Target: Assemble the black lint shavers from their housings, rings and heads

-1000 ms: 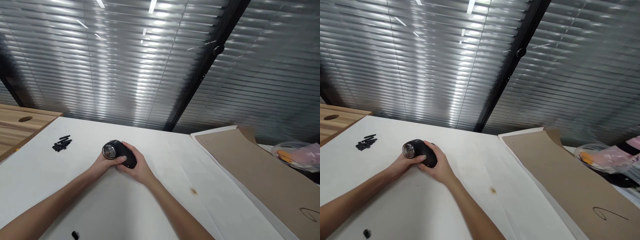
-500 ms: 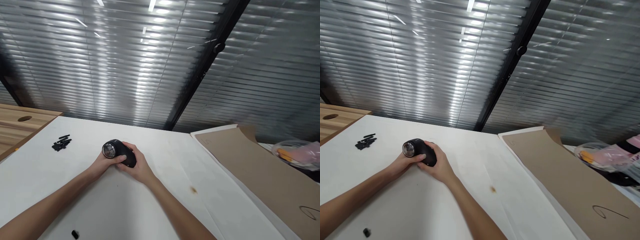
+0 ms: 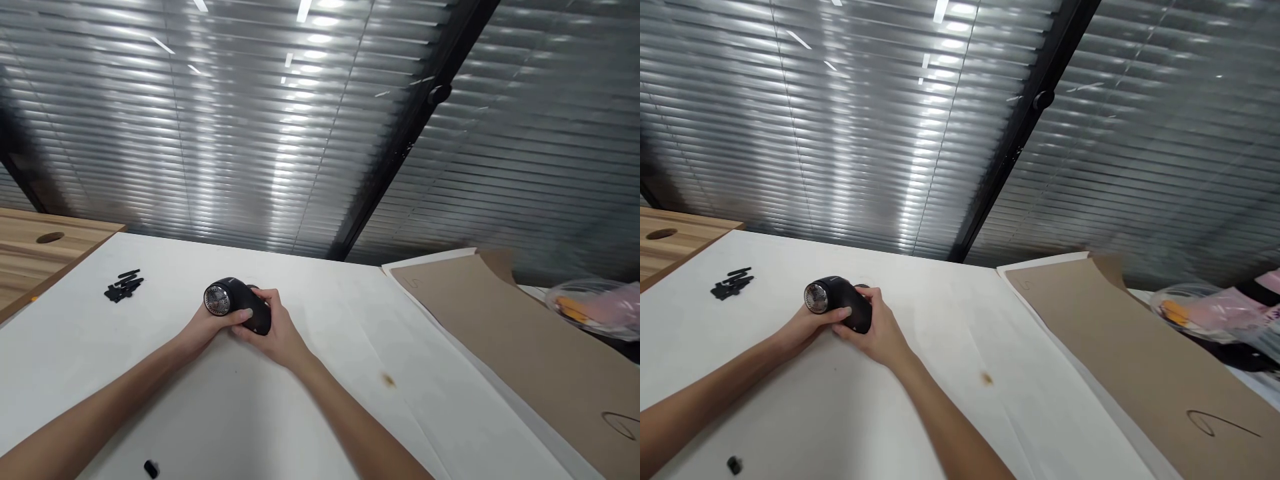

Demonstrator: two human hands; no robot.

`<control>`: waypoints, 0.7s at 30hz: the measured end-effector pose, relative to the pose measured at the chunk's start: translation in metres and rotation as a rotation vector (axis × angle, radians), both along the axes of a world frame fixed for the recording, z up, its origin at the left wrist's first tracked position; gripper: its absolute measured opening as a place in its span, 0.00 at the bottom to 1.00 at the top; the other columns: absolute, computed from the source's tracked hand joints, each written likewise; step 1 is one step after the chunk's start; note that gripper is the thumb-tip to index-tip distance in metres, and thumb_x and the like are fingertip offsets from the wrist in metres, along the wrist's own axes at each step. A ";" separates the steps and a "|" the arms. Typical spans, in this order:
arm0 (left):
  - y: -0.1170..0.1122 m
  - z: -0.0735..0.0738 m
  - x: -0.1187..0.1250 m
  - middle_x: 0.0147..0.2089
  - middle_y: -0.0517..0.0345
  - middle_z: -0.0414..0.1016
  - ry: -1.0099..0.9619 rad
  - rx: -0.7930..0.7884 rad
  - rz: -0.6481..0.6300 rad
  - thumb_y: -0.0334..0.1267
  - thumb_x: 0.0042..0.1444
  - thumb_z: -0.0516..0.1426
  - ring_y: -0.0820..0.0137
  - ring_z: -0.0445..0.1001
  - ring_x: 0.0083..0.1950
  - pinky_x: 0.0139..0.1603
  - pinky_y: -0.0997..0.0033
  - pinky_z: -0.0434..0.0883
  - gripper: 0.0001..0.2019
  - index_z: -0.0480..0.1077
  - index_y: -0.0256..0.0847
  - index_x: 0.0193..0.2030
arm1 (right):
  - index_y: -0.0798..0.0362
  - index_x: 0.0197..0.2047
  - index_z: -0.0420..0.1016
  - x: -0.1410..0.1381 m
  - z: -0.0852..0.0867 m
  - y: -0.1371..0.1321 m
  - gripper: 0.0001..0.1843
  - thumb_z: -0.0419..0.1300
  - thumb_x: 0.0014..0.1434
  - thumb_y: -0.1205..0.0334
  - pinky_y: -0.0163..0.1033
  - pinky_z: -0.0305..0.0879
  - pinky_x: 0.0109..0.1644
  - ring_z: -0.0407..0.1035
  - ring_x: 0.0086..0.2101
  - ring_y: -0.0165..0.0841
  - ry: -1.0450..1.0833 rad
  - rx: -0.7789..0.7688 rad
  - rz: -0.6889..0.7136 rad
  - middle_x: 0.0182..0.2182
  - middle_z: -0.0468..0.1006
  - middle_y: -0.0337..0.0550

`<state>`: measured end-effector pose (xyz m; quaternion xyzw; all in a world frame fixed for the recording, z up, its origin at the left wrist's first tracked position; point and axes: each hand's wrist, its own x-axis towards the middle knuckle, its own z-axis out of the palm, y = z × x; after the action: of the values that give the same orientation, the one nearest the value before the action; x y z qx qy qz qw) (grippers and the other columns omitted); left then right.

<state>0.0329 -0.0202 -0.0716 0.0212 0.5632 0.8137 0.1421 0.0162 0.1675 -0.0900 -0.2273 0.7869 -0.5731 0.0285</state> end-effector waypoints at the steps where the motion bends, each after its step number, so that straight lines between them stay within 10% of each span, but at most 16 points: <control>1: 0.000 0.000 0.000 0.58 0.48 0.83 -0.001 -0.003 0.005 0.46 0.49 0.77 0.51 0.80 0.60 0.58 0.58 0.78 0.28 0.80 0.42 0.56 | 0.45 0.61 0.65 0.000 0.001 0.000 0.37 0.75 0.54 0.45 0.53 0.75 0.56 0.76 0.55 0.46 0.003 -0.005 0.003 0.57 0.78 0.49; 21: 0.013 0.030 0.001 0.42 0.49 0.84 -0.008 0.049 0.121 0.44 0.25 0.81 0.51 0.81 0.50 0.59 0.52 0.76 0.30 0.82 0.38 0.39 | 0.42 0.66 0.75 -0.008 0.008 -0.004 0.37 0.72 0.57 0.40 0.58 0.74 0.66 0.75 0.61 0.51 0.173 -0.030 -0.044 0.61 0.80 0.49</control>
<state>0.0336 -0.0075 -0.0418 -0.0126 0.5428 0.8345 0.0943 0.0083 0.1636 -0.0824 -0.2592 0.7824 -0.5636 -0.0557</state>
